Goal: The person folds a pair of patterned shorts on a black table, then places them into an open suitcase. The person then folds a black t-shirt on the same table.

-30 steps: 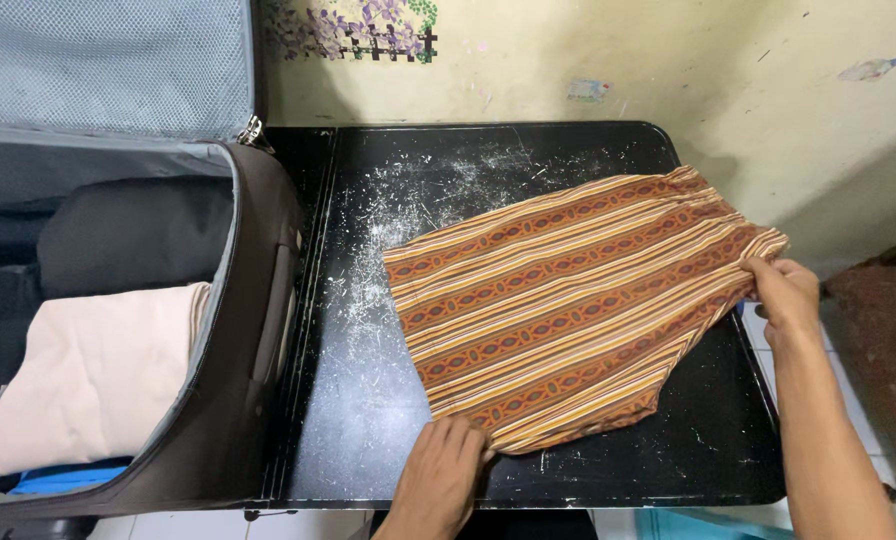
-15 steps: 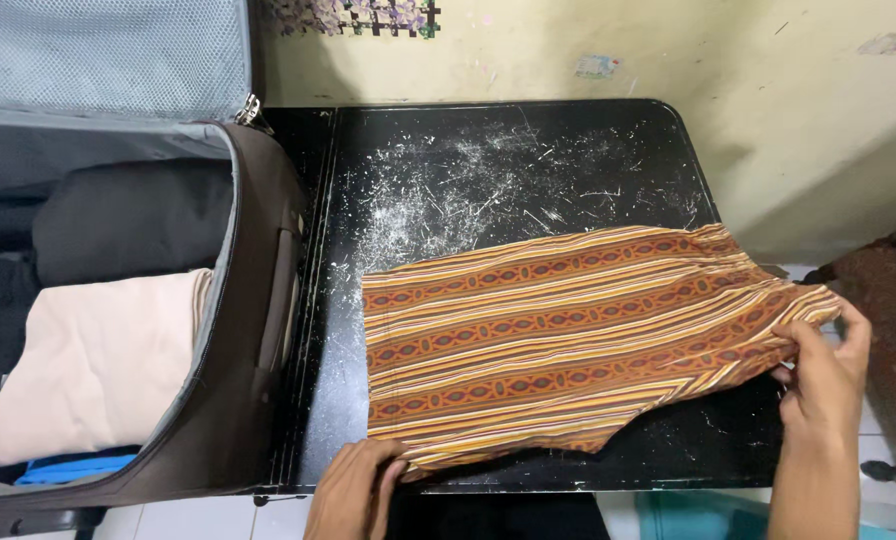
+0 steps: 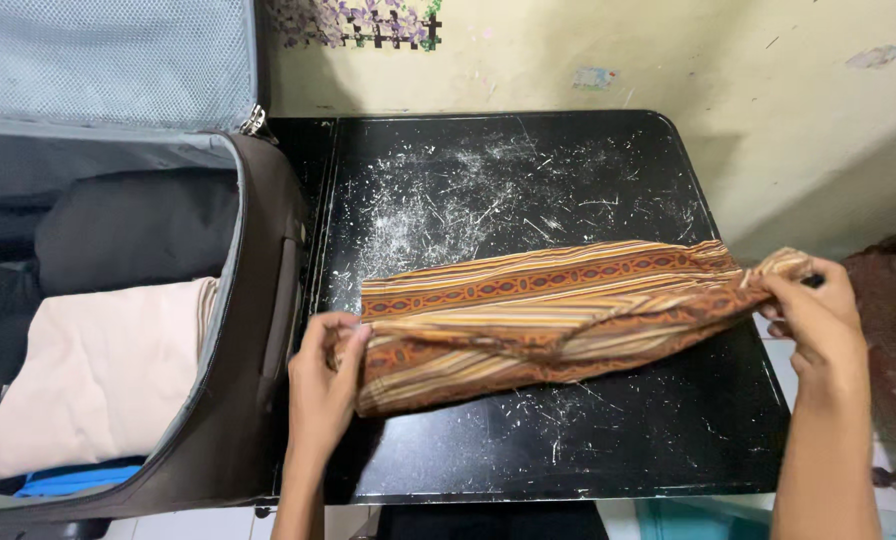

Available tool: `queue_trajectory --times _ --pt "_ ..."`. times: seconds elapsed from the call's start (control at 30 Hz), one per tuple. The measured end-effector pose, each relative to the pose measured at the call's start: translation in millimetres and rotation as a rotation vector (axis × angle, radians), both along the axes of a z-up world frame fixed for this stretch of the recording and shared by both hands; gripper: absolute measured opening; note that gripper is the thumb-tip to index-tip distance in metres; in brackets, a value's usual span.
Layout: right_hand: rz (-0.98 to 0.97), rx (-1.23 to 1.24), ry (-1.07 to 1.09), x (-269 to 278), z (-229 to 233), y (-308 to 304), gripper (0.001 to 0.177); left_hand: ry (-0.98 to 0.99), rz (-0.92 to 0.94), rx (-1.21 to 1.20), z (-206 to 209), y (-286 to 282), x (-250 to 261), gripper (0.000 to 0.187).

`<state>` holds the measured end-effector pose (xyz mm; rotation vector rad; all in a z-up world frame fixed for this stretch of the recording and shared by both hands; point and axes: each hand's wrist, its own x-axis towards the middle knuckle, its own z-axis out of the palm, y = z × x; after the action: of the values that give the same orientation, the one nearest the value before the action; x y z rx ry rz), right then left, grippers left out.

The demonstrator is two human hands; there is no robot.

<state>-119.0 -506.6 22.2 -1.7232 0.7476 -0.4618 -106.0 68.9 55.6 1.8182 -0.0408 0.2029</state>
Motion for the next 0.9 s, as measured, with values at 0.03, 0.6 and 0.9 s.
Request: queue_trajectory --times 0.03,0.6,0.9 --pt "0.043 -0.015 0.022 14.9 2.6 -5.8 0.044 0.005 0.041 0.035 2.2 -2.4 16.5 0.021" --pt "0.729 -0.808 -0.124 75.9 39.8 168.8 0.048 0.118 0.172 0.238 -40.3 -13.3 83.3 0.031" --pt "0.996 -0.758 0.004 126.4 41.2 252.1 0.019 0.069 0.087 0.039 -30.6 -10.0 74.5 0.024"
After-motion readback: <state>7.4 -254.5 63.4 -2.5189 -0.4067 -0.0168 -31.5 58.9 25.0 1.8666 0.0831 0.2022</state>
